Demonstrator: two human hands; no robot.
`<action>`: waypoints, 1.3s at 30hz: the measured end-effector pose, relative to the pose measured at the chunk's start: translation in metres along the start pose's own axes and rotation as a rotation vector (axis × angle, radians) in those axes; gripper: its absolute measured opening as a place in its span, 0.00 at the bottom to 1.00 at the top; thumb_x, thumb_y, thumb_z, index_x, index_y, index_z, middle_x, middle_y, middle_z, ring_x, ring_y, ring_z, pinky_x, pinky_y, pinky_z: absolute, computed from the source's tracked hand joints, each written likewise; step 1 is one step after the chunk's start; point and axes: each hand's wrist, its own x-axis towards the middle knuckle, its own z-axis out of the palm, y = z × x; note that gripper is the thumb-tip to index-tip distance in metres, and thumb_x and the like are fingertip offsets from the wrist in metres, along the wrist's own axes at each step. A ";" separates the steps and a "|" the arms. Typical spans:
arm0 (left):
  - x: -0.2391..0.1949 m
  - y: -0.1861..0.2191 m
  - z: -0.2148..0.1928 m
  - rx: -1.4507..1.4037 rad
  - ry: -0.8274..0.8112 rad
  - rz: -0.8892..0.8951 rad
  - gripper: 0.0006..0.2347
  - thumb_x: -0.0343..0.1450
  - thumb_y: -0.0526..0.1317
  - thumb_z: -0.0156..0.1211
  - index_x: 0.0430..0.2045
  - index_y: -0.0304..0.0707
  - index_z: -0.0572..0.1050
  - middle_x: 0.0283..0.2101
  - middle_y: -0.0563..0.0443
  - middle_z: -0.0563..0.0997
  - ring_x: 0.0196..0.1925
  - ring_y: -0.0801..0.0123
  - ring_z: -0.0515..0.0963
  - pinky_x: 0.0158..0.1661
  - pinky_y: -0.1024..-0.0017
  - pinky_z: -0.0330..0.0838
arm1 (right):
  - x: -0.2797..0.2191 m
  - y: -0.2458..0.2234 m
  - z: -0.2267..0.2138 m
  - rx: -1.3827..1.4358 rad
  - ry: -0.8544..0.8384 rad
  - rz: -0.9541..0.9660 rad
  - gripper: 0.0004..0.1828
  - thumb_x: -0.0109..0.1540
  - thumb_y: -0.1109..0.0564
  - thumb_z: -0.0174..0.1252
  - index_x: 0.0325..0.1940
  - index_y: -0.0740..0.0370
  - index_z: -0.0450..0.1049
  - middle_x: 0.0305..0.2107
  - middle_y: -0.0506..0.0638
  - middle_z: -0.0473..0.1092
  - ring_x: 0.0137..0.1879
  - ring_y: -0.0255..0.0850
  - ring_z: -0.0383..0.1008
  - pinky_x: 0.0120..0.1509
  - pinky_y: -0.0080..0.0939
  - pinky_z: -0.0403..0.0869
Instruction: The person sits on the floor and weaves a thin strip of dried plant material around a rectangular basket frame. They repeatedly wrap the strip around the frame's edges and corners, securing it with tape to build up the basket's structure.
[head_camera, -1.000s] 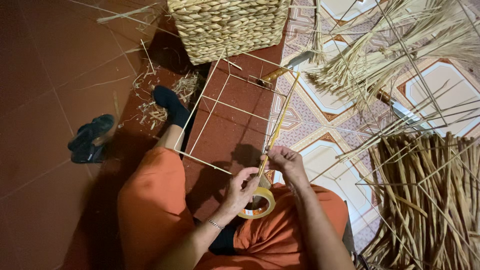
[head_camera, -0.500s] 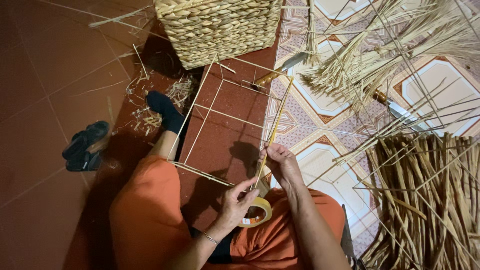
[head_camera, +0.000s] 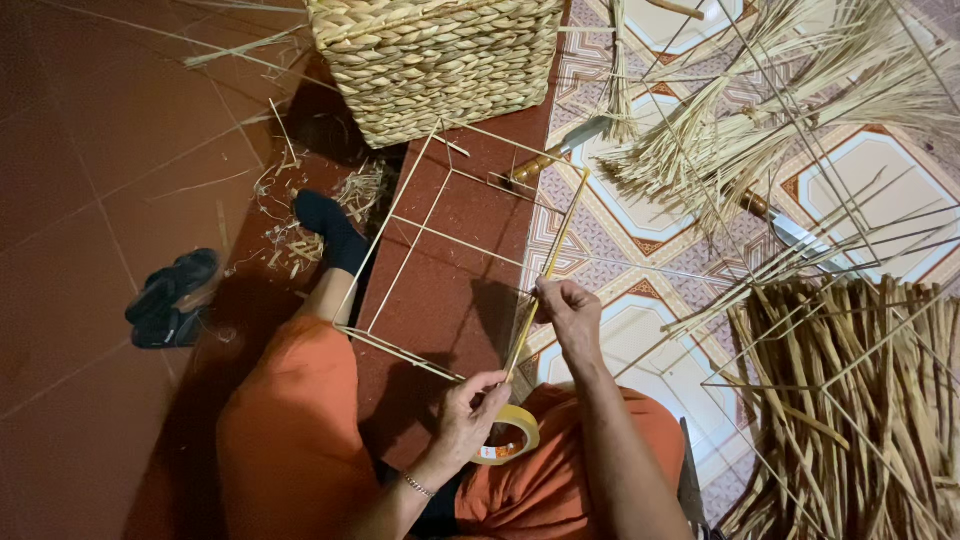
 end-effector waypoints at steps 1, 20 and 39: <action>-0.001 0.000 0.000 -0.006 -0.002 -0.002 0.10 0.72 0.38 0.64 0.42 0.31 0.81 0.28 0.55 0.83 0.28 0.82 0.76 0.29 0.79 0.71 | -0.001 -0.002 -0.001 -0.048 0.048 0.001 0.18 0.65 0.49 0.63 0.33 0.69 0.79 0.23 0.52 0.75 0.27 0.38 0.73 0.35 0.41 0.75; -0.003 0.017 -0.002 0.053 0.015 0.098 0.06 0.71 0.35 0.64 0.36 0.30 0.78 0.27 0.50 0.83 0.28 0.75 0.80 0.31 0.75 0.74 | 0.130 0.004 -0.010 0.029 0.039 -0.021 0.14 0.68 0.53 0.57 0.33 0.64 0.77 0.24 0.50 0.75 0.27 0.34 0.72 0.31 0.36 0.71; -0.001 0.014 -0.001 0.064 0.018 0.020 0.07 0.72 0.37 0.62 0.33 0.29 0.77 0.24 0.47 0.82 0.25 0.74 0.78 0.26 0.72 0.72 | 0.040 0.020 -0.002 0.063 0.025 0.103 0.15 0.60 0.46 0.70 0.34 0.58 0.77 0.28 0.43 0.73 0.33 0.32 0.69 0.37 0.36 0.69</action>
